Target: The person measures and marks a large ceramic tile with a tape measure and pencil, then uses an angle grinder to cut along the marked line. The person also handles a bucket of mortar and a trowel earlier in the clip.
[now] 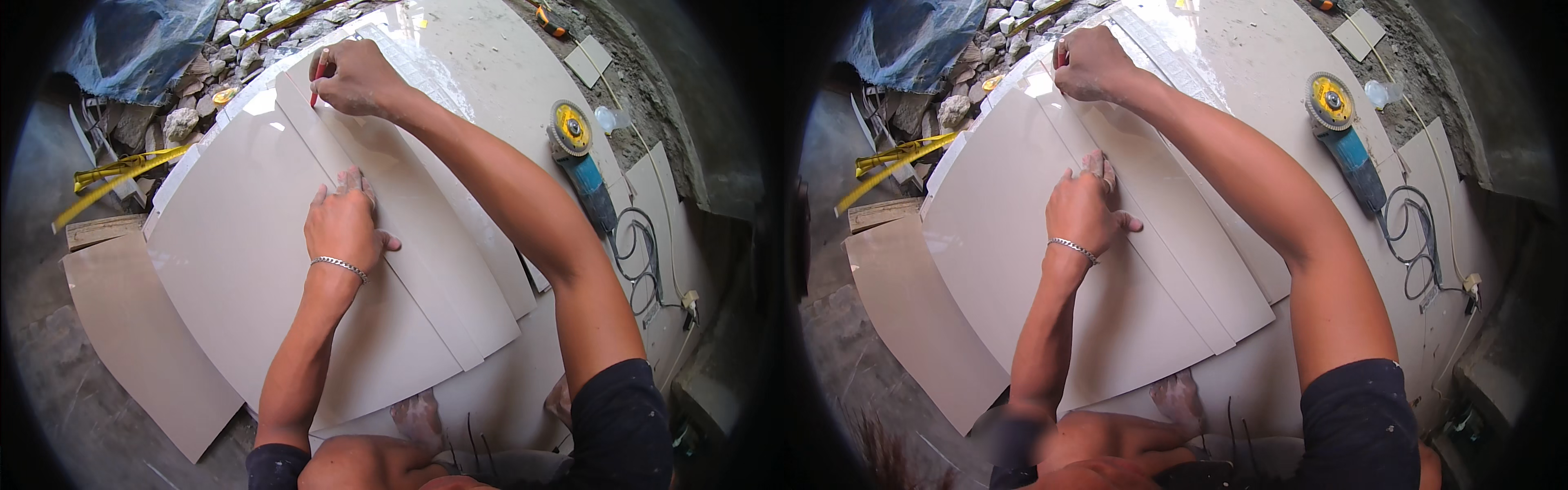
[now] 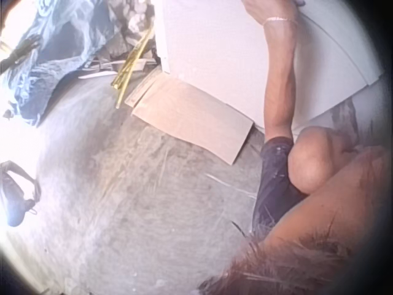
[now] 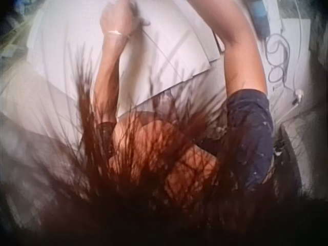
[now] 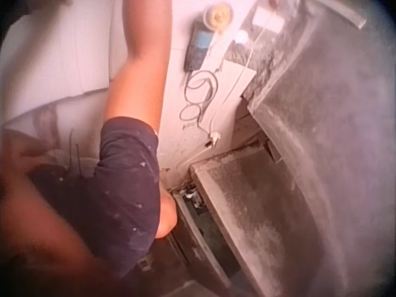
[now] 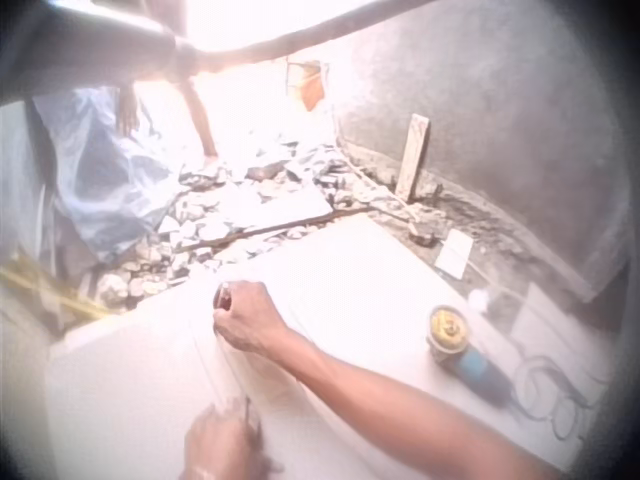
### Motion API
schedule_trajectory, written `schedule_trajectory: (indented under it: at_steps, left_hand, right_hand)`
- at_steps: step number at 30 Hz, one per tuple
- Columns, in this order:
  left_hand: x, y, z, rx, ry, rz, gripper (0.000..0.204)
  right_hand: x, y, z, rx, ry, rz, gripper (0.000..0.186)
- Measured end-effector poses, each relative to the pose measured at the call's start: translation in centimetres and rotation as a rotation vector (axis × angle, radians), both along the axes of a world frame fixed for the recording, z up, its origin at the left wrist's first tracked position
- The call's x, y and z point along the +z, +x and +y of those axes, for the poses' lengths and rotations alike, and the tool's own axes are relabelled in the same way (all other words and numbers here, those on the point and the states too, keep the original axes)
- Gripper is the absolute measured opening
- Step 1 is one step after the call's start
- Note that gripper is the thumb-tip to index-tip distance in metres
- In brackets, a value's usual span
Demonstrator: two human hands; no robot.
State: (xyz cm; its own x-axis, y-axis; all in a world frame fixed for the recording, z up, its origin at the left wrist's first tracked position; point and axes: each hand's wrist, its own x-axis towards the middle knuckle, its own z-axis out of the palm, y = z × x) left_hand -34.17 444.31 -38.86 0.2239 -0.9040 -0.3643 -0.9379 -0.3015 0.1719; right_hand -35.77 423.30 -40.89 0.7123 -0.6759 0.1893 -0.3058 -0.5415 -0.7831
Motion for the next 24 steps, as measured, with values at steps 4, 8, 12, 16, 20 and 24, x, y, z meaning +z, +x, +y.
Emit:
schedule_trajectory:
  at_steps: [4,8,12,16,20,24]
  left_hand:
    - [-0.4,0.1,0.1,0.022,-0.004,0.010,0.095]
    - [-0.6,0.1,0.1,0.043,-0.062,0.005,0.086]
    - [-0.3,0.1,-0.2,0.028,0.069,0.013,0.103]
    - [-0.1,0.1,-0.1,0.027,0.019,0.009,0.103]
    - [-0.2,0.0,0.2,0.014,-0.002,0.009,0.094]
    - [-0.1,0.0,0.3,0.021,-0.029,0.027,0.086]
  right_hand:
    - [-0.2,-2.2,1.8,-0.022,0.069,-0.052,0.019]
    - [-0.5,-3.6,2.6,-0.027,0.092,-0.073,0.018]
    - [-0.9,-1.5,1.3,-0.059,0.241,-0.135,0.014]
    - [-1.5,2.5,-1.5,-0.039,0.031,-0.108,0.018]
    - [-2.0,5.7,-3.7,-0.095,0.057,-0.096,0.020]
    - [-2.1,6.4,-4.2,-0.110,0.042,-0.118,0.018]
